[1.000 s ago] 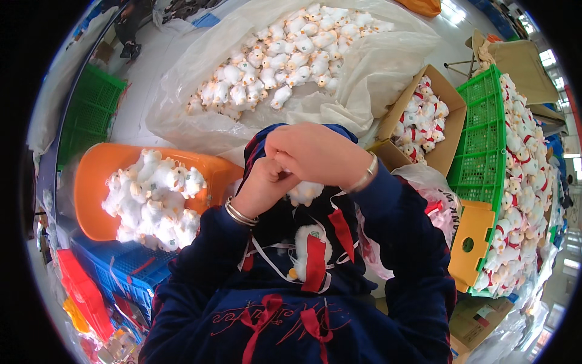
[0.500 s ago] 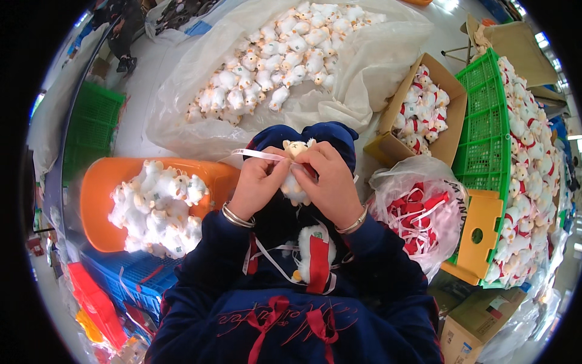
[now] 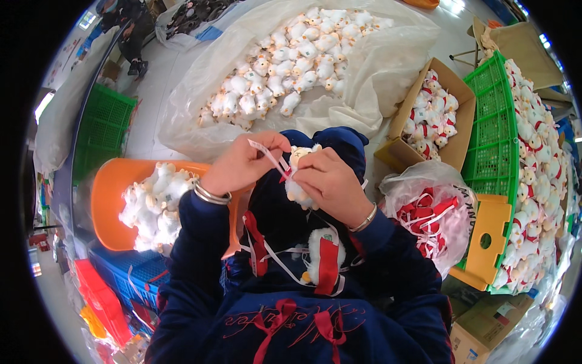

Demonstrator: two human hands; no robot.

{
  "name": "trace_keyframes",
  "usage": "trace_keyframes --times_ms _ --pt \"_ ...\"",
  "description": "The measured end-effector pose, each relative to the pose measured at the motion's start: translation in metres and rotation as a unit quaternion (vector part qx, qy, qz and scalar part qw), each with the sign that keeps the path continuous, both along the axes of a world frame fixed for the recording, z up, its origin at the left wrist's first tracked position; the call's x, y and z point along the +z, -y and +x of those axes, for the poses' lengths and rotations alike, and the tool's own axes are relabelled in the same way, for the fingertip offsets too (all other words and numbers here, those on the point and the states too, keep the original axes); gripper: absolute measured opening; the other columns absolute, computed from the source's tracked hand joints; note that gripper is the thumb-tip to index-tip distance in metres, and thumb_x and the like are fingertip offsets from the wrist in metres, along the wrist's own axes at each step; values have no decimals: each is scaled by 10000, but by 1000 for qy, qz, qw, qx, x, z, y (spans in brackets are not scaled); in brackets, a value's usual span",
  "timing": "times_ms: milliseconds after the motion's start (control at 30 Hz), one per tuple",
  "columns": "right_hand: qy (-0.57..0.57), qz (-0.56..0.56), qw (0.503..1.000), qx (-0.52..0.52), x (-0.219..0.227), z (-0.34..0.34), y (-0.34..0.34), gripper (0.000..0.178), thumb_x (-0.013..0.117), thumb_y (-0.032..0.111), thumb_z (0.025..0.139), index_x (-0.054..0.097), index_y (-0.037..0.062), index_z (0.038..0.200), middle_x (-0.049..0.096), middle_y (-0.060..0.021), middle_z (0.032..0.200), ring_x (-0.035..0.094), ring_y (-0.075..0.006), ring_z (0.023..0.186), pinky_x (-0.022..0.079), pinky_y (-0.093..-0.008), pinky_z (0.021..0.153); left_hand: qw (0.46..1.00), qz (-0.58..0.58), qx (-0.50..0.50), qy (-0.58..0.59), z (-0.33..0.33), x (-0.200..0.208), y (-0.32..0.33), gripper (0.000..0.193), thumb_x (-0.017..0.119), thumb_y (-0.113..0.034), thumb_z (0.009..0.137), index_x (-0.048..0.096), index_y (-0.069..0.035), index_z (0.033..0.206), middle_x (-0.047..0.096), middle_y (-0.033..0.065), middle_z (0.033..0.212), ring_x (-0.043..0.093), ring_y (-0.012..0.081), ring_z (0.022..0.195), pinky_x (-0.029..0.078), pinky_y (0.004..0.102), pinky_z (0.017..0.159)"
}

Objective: The person sits on the floor and ties red ribbons around the necks of small white plush toys. They pick up each toy, wrap the ribbon, and tie a knot, then place the finished toy into a nearby green crate.

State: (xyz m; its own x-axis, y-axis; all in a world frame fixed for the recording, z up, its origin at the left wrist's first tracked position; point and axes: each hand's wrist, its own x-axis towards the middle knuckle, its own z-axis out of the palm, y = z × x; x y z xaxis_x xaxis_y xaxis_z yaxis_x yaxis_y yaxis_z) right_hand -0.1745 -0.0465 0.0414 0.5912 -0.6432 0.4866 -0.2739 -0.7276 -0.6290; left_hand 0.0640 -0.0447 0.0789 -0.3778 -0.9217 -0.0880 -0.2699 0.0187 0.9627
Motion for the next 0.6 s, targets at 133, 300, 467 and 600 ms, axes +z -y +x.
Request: trace_keyframes --times_ms 133,300,467,600 --pt "-55 -10 995 82 16 0 15 111 754 71 836 728 90 942 687 -47 1087 594 -274 910 482 -365 848 993 -39 -50 101 6 26 27 145 630 -80 997 690 -21 1115 676 24 872 597 84 796 499 251 741" --pt "-57 63 994 74 11 -1 20 127 759 77 842 742 87 967 691 -47 1124 585 -287 940 477 -391 865 976 -156 -133 78 -9 38 24 173 640 -116 983 696 -46 1131 697 115 906 664 251 805 525 352 742" --pt "33 63 996 54 6 10 13 147 768 74 831 761 87 977 712 -53 1093 585 -293 926 476 -400 856 961 -200 -153 114 -27 24 19 187 652 -165 970 693 -57 1117 692 154 951 664 363 893 530 430 793" --pt "-16 71 995 63 9 6 17 130 772 55 826 769 69 956 731 -42 991 601 -280 925 487 -382 860 942 -308 50 121 -28 11 10 178 690 -110 932 697 -63 1104 708 144 997 663 361 953 536 423 841"
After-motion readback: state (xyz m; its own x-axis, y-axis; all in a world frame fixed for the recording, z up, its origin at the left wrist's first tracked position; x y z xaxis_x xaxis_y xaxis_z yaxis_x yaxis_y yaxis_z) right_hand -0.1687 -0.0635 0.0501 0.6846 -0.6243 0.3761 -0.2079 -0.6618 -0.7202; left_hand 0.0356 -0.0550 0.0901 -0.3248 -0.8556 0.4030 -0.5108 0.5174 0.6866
